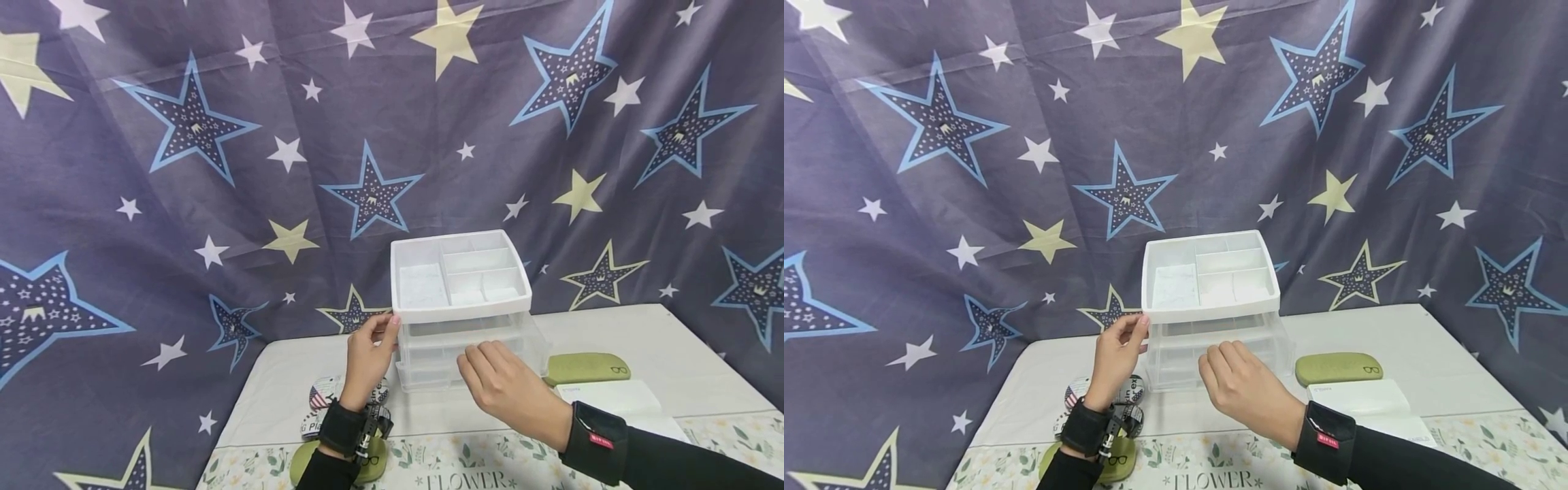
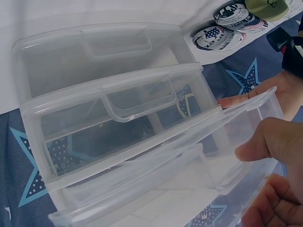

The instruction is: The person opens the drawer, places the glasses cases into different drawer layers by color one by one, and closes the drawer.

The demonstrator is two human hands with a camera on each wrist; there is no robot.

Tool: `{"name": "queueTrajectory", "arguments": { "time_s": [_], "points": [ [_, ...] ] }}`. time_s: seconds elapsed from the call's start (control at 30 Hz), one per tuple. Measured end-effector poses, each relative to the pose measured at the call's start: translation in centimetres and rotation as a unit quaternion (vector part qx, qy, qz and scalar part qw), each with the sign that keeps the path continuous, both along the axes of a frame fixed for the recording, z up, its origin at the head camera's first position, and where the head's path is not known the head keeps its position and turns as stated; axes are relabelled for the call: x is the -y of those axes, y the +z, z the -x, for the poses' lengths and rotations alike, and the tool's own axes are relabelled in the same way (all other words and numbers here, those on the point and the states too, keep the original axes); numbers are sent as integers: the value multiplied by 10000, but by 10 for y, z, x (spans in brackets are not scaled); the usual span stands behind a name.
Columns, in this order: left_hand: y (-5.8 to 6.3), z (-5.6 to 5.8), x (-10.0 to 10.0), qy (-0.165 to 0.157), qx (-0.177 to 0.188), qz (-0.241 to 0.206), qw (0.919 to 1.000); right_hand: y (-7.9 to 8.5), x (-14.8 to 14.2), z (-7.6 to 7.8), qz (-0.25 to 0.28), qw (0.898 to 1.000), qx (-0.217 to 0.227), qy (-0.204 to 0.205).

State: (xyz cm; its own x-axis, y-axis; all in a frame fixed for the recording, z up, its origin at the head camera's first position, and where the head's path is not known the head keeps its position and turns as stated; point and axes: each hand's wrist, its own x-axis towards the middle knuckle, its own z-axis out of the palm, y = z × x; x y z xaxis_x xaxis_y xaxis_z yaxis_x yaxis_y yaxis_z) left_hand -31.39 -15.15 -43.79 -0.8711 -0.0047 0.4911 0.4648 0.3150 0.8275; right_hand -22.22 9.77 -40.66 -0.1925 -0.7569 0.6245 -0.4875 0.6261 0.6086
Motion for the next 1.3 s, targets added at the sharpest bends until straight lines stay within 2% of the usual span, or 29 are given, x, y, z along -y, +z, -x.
{"name": "queueTrajectory", "arguments": {
  "time_s": [0.37, 0.6, 0.7, 1.1, 1.3],
  "points": [
    [-1, -1, -2, 49, -31, 45, 10000, 0, -2, -5, -47, 9999, 135, -95],
    [-1, -2, -2, 47, -71, 57, 9999, -1, 1, -6, 113, 9998, -30, 138],
    [-1, -1, -2, 28, -75, 40, 10000, 0, 2, -8, 207, 9996, 32, 215],
    [-1, -1, -2, 110, -105, 76, 9999, -1, 4, -12, 244, 9994, 39, 228],
    [-2, -1, -1, 62, -160, 36, 9998, -4, 5, -16, 92, 10000, -3, 28]
  ]
}}
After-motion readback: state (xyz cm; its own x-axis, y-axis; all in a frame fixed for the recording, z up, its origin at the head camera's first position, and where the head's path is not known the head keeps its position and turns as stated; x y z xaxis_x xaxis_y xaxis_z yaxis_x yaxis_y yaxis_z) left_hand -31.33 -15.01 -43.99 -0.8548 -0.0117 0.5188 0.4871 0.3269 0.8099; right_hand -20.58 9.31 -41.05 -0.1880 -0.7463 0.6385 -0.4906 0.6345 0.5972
